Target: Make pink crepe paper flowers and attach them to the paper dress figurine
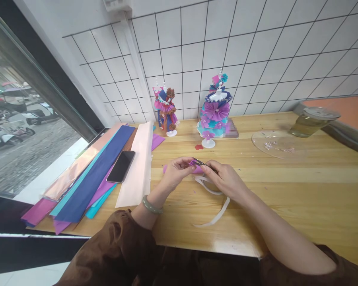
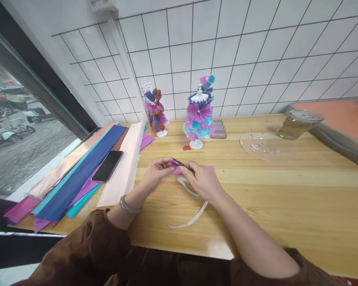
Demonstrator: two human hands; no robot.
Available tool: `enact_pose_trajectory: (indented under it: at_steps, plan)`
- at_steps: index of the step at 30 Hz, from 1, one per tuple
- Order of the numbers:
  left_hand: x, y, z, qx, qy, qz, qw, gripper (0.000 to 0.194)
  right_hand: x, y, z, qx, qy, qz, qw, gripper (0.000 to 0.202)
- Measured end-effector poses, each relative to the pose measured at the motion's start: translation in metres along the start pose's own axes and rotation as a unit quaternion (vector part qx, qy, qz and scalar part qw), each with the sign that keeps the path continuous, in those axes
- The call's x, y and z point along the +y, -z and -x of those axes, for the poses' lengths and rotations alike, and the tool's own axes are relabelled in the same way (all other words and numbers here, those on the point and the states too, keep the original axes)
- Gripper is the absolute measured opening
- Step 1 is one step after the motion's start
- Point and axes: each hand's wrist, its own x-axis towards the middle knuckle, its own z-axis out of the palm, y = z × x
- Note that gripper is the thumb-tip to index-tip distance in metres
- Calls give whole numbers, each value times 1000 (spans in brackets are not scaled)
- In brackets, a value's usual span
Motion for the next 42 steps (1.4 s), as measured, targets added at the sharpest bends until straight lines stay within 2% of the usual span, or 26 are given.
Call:
enact_pose_trajectory:
  at_steps: [7, 12, 24, 30, 33, 35, 42]
  plan:
    - [2, -2, 1, -15, 3, -9, 1000, 24, 3, 1, 0, 11, 2, 62, 998, 41]
    - [2, -2, 1, 8, 17, -13, 1000, 25, 3, 1, 1, 24, 7, 84, 996, 42]
    - [-1, -2, 1, 2, 9, 3, 1000, 22, 4, 2, 1, 46, 30, 104, 993, 45]
    - [2, -2, 2, -4, 2, -22, 1000, 21, 3, 2, 1, 55, 17, 87, 995, 42]
    - [2, -2, 2, 0, 15, -24, 1000, 24, 8, 7, -2, 70, -16, 80, 994, 44]
    - [2, -1, 1, 3, 20, -9, 1000, 26, 16, 12, -5, 78, -62, 103, 990, 48]
    - [1, -2, 1, 4, 58, 59, 997, 26, 72, 26, -15, 48, -240, 216, 945, 57]
